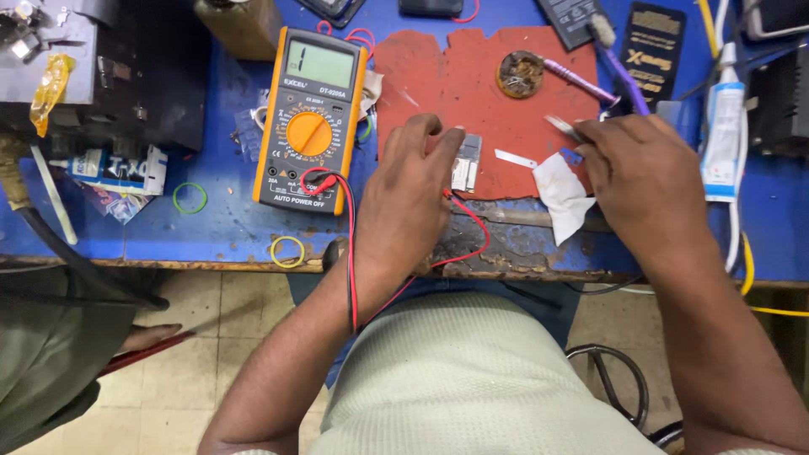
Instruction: The person tests components on a circuit board with multimeter probes and uses tweezers to manipulate small components on the board surface.
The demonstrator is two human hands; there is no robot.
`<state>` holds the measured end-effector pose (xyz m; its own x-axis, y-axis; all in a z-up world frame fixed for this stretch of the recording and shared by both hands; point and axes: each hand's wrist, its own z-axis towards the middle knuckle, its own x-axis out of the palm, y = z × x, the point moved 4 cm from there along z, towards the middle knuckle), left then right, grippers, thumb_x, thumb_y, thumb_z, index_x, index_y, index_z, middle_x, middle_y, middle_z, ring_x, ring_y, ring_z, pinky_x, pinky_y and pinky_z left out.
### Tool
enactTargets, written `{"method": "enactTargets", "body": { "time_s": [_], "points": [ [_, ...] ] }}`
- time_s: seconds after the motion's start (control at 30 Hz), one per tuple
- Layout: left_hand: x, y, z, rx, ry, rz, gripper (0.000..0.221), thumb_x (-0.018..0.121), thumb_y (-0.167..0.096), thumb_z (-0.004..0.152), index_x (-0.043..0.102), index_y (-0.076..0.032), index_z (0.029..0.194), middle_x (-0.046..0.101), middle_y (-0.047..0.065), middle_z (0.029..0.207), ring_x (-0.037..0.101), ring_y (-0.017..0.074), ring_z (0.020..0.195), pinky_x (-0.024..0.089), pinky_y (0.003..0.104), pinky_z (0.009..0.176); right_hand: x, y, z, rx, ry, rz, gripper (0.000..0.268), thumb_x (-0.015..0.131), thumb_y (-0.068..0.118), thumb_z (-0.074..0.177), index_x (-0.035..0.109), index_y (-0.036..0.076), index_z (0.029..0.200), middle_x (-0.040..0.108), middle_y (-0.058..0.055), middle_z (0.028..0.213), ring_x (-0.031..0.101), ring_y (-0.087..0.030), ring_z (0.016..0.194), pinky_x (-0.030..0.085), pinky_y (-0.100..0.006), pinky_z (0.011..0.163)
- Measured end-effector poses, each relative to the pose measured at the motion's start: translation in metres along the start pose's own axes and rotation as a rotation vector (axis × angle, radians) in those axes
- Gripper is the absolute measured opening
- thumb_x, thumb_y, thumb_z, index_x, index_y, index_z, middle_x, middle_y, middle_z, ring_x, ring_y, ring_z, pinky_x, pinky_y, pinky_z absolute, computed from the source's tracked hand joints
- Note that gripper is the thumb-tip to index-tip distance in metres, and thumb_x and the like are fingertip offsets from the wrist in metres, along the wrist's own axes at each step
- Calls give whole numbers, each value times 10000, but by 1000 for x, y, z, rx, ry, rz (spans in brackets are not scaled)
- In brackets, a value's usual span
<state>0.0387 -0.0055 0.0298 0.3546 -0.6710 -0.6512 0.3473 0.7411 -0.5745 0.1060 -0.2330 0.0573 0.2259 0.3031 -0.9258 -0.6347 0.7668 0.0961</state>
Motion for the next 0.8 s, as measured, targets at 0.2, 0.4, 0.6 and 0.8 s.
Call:
{"method": "enactTargets", "body": {
  "time_s": [0.2,0.4,0.6,0.8],
  "points": [
    [-11,6,-11,25,45,-84,461,689,67,866,650,-64,1306,636,72,1249,612,284,1133,484,429,957,-24,-2,-13,124,-159,203,101,710,-27,1049,691,-34,1148,690,-202,1064,706,-292,907,571,-386,790],
    [-1,5,-4,68,165,-76,601,773,-115,853,549,-67,1409,584,98,1435,533,300,1298,364,460,1061,8,-11,-44,395,-113,1649,279,625,10,1052,551,48,1318,736,-206,1014,722,-221,741,608,-297,652],
    [7,10,-3,47,238,-65,663,774,-110,858,506,-76,1464,581,69,1465,524,292,1308,343,458,1071,45,-27,-78,685,-114,2001,298,613,62,947,585,-62,1217,720,-282,1031,770,-360,901,643,-437,695],
    [10,14,-4,44,195,-99,539,769,-89,878,587,-75,1385,627,54,1430,558,276,1275,374,424,1047,49,-11,-82,386,-199,1868,164,720,-9,1105,696,-134,1210,717,-237,990,735,-275,868,623,-364,726]
  ]
}}
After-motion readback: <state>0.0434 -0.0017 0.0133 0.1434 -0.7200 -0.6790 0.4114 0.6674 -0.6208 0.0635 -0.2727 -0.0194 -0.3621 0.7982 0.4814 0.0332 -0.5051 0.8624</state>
